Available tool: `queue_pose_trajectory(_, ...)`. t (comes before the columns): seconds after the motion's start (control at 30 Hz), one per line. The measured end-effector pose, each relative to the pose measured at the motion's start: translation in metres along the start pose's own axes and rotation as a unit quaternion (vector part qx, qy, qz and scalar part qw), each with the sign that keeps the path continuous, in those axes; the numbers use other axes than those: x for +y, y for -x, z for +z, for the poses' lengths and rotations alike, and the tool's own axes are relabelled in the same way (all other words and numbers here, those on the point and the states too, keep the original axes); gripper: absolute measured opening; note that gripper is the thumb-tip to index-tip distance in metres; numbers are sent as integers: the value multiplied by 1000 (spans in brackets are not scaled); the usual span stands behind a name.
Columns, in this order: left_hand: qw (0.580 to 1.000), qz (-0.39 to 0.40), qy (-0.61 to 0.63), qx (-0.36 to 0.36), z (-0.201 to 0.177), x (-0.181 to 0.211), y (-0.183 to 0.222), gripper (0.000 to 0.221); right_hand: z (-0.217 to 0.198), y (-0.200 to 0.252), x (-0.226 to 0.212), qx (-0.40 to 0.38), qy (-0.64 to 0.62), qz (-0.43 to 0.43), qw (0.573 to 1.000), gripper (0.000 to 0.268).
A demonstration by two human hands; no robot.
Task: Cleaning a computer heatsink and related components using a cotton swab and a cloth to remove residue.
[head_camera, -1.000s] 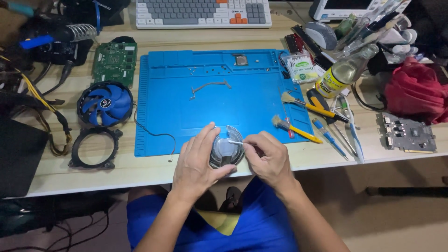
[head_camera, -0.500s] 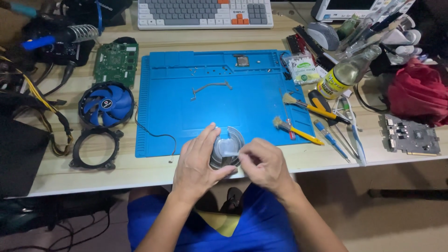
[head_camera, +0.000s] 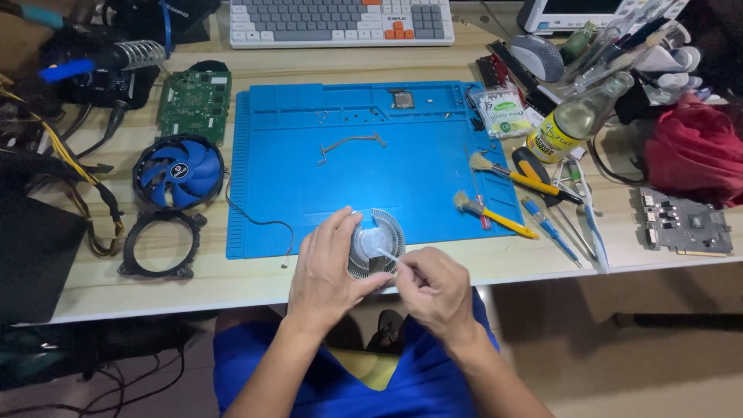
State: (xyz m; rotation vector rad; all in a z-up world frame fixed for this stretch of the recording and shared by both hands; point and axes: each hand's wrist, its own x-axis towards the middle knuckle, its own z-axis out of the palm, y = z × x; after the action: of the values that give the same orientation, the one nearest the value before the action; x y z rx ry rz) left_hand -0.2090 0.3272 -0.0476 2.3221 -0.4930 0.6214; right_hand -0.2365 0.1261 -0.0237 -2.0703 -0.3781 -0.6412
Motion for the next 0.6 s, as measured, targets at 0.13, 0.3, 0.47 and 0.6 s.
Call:
queue_pose_trajectory(0.13,1000,11,1,1,0,-2,1,107,-1,-1,-1,-26,-21,17,999,11)
queue_pose_trajectory(0.3,1000,12,7,-3,-2,0,-1,108,-11,-7,7,-32,-24,67,997,1)
queue_pose_trajectory(0.47,1000,7,14,-19,-6,3,-2,108,-15,-25,8,-46,-7,51,998,5)
queue_pose_trajectory(0.6,1000,8,7,-30,-5,2,-1,109,-19,-32,14,-90,-30,23,995,9)
